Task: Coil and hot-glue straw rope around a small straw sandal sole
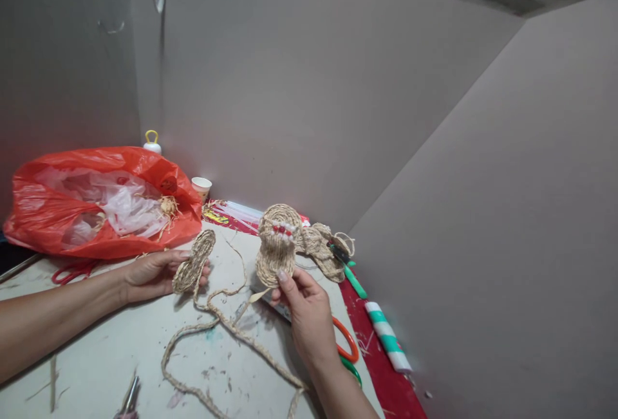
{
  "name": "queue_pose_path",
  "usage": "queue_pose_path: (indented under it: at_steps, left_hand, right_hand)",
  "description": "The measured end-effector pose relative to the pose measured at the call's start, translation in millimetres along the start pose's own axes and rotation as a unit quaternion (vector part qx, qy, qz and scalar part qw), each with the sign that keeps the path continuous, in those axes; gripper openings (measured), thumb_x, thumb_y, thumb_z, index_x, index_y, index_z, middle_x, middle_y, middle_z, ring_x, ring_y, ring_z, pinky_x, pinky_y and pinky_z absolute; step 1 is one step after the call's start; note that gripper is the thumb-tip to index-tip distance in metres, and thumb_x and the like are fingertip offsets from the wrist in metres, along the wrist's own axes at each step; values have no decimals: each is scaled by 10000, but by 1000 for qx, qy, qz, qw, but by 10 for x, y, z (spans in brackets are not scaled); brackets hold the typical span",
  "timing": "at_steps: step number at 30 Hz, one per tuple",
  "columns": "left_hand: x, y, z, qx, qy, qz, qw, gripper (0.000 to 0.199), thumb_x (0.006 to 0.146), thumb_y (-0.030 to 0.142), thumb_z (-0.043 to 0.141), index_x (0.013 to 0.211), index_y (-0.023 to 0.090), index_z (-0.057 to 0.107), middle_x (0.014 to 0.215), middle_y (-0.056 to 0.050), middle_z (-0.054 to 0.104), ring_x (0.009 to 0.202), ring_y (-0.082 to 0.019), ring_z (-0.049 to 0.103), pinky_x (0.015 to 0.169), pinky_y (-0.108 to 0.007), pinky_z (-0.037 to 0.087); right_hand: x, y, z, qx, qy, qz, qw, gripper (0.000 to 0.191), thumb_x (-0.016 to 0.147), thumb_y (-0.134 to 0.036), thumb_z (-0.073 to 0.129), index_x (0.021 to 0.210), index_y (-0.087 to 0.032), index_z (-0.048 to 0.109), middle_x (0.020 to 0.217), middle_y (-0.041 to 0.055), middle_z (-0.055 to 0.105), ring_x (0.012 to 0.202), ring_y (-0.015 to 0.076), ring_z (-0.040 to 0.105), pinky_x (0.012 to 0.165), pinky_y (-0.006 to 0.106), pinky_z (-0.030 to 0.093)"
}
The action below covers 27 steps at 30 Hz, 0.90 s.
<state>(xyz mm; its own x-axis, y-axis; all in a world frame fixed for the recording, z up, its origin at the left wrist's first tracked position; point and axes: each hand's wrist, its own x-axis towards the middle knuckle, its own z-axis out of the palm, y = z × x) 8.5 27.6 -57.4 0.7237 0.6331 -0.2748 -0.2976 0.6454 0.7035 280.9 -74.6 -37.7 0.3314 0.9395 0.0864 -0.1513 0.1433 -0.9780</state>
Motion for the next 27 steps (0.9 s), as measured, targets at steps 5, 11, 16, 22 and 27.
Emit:
queue_pose_path:
  at_steps: [5,11,16,22,27]
  left_hand:
    - [16,-10,-18,-31,-41,5,999,371,770,259,688,1057,25,664,1006,-168,747,900,-259,715,954,-407,472]
    - [16,-10,-51,-59,-103,2,993,401,740,276,682,1045,16,674,984,-166,749,893,-251,708,938,-405,463]
    - [-59,6,38,-63,-154,-7,986,397,738,268,684,1023,-9,681,957,-177,752,895,-254,701,895,-400,481]
    - [-198,43,222,-57,-171,9,984,381,702,234,732,1021,32,683,936,-134,756,865,-228,698,847,-374,505]
    - [-255,59,298,-42,-167,21,985,409,679,242,776,1033,63,677,900,-127,756,822,-233,707,801,-356,515]
  right_hand:
    - [186,0,-139,35,84,31,995,472,529,-339,915,918,-176,703,773,0,724,690,137,665,577,200,566]
    - [204,-19,-175,40,172,26,984,518,538,-380,892,982,-227,674,954,-7,729,782,116,665,610,164,576]
    - [-11,-129,48,4,95,40,995,438,583,-425,878,920,-182,739,853,21,726,745,127,635,597,164,553]
    - [-235,-302,179,-63,22,63,996,479,656,-545,805,994,-214,729,867,39,740,761,154,652,650,216,550]
    - [-306,-394,258,-113,-17,49,992,469,634,-533,799,951,-191,757,829,62,744,705,180,644,660,282,546]
